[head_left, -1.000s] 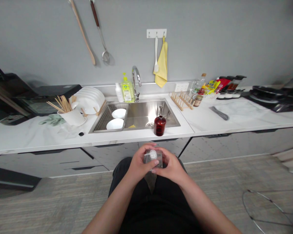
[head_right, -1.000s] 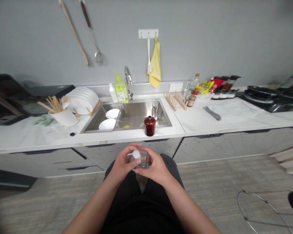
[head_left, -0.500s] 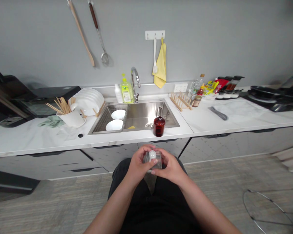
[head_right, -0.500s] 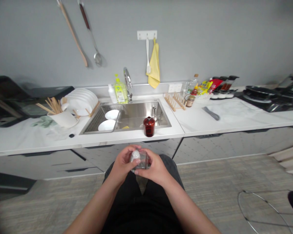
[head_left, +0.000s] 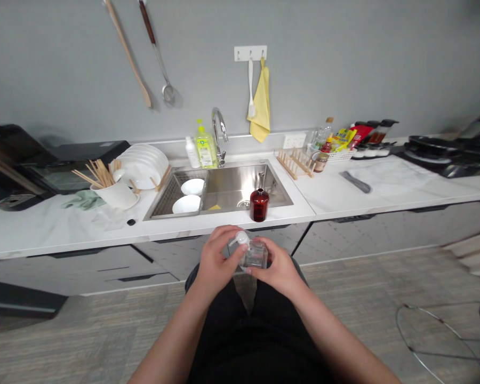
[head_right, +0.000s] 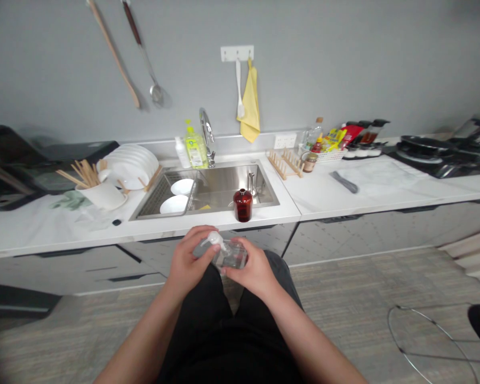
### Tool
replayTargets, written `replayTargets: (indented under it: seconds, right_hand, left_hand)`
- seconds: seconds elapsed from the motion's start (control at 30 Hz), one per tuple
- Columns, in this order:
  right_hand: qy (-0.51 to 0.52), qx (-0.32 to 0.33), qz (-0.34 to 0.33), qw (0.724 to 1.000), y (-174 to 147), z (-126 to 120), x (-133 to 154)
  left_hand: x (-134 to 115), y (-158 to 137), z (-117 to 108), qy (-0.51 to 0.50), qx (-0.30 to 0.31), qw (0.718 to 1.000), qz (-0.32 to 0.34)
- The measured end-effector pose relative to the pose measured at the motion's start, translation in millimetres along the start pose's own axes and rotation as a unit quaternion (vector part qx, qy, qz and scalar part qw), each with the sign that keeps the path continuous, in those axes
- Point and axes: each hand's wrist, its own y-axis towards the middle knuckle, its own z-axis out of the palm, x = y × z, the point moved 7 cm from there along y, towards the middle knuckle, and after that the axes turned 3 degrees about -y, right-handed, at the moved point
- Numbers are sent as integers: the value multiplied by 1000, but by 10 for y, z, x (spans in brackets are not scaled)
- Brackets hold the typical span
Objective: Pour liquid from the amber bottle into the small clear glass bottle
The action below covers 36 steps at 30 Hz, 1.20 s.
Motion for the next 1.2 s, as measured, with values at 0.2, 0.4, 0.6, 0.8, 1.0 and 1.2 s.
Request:
replayTargets:
  seconds: [0.2, 0.4, 0.6, 0.8, 1.0, 1.2]
  right_hand:
    - [22, 9, 6, 1000, -15, -13, 16]
    - [28, 8, 1, 1000, -16, -23, 65]
    - [23, 5, 6, 1000, -38, -45, 33]
    - [31, 8, 4, 999, -52, -49, 22]
    - [26, 3, -6, 1000, -55, -58, 34]
    - [29, 5, 1, 1000, -44, -51, -16]
  left_hand:
    - [9, 71, -73, -51, -6, 999, -8]
    - [-89, 125, -89, -35, -1, 999, -11]
    - [8, 90, -60, -60, -19, 997, -47]
    - [4, 45, 7, -58, -11, 997, -48]
    - [47, 31, 27, -76, -3, 996, -46]
    - [129, 8, 14, -111, -26, 990, -82]
